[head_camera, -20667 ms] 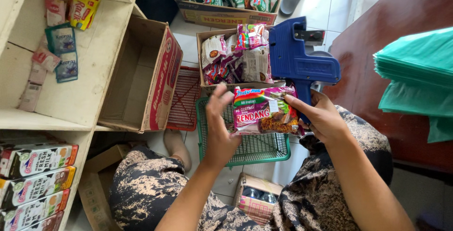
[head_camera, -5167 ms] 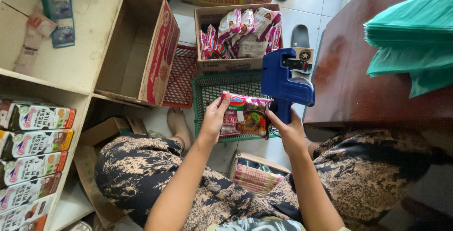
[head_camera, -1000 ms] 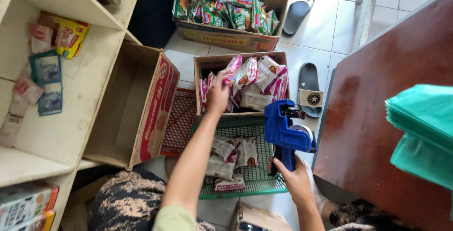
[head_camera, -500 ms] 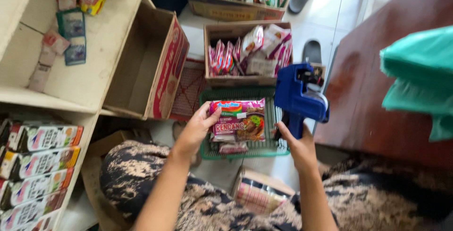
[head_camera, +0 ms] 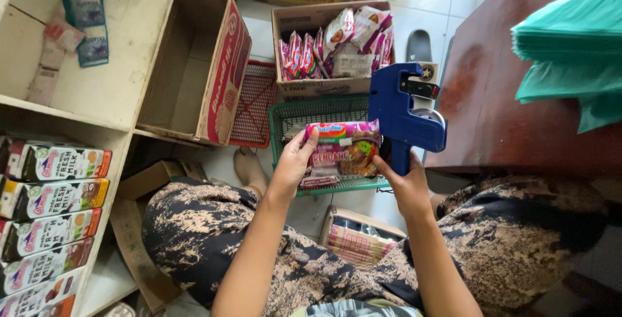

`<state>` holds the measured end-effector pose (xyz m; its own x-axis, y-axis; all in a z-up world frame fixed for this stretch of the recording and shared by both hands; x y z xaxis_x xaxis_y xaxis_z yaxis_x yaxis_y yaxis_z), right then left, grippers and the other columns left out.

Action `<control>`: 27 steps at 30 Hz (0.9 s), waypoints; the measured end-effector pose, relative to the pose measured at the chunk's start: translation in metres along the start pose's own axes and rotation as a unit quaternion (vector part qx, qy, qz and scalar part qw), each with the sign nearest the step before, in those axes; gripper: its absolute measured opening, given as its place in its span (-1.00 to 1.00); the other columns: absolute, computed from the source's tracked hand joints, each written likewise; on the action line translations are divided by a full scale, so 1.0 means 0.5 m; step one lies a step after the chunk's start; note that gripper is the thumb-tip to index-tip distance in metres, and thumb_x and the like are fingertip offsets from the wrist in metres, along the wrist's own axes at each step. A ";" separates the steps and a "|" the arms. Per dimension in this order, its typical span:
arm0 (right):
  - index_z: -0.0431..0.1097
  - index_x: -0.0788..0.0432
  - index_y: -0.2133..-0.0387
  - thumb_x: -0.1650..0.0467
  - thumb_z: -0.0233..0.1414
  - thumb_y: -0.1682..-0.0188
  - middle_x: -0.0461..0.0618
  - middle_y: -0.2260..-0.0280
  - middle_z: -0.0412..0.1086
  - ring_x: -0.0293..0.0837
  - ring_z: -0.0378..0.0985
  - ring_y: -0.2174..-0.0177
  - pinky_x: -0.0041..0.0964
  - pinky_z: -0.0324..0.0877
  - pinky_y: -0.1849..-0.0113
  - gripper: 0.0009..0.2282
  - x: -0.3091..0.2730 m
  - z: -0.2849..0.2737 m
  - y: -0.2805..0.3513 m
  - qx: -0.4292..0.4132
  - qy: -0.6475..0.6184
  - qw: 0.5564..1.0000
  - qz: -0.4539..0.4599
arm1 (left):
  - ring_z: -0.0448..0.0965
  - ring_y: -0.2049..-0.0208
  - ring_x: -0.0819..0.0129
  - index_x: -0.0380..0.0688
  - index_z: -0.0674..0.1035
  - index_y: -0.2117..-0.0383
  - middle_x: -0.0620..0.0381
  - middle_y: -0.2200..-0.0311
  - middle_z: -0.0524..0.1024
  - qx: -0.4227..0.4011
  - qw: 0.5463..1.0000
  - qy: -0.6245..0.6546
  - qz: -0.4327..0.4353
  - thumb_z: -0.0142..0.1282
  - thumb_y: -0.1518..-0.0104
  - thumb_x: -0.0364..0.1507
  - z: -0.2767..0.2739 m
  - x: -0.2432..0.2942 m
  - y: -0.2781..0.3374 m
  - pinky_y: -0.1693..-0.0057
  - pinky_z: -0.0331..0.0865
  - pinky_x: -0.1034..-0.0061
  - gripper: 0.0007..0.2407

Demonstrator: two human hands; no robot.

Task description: The person picks up a green basket, sets it down, and then uses a blue labeling tool to apply stickers to individual packets of instant noodles before placing them into a cardboard box while sitting on the floor.

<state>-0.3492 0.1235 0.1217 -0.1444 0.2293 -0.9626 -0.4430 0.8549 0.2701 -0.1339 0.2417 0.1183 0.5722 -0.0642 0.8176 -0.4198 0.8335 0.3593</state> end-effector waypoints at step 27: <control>0.31 0.33 0.05 0.51 0.23 0.12 0.06 0.19 0.47 -0.17 0.56 0.16 -0.30 0.47 0.07 -0.62 -0.007 -0.026 -0.017 0.011 -0.101 0.994 -0.038 | 0.60 0.24 0.62 -0.25 0.61 -0.08 0.15 0.19 0.65 0.002 0.997 -0.075 0.026 0.05 -0.27 -0.13 0.029 0.036 -0.006 0.10 0.50 0.69 -0.55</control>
<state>-0.3565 0.1095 0.1231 0.0699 0.2514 -0.9654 -0.4267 0.8823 0.1989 -0.1327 0.2298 0.1383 0.4387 -0.1024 0.8928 -0.4498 0.8351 0.3168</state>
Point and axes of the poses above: each hand's wrist, its own y-axis away from the middle knuckle, its own z-axis out of the palm, x = y × z, the point moved 5 cm from there along -y, towards the middle knuckle
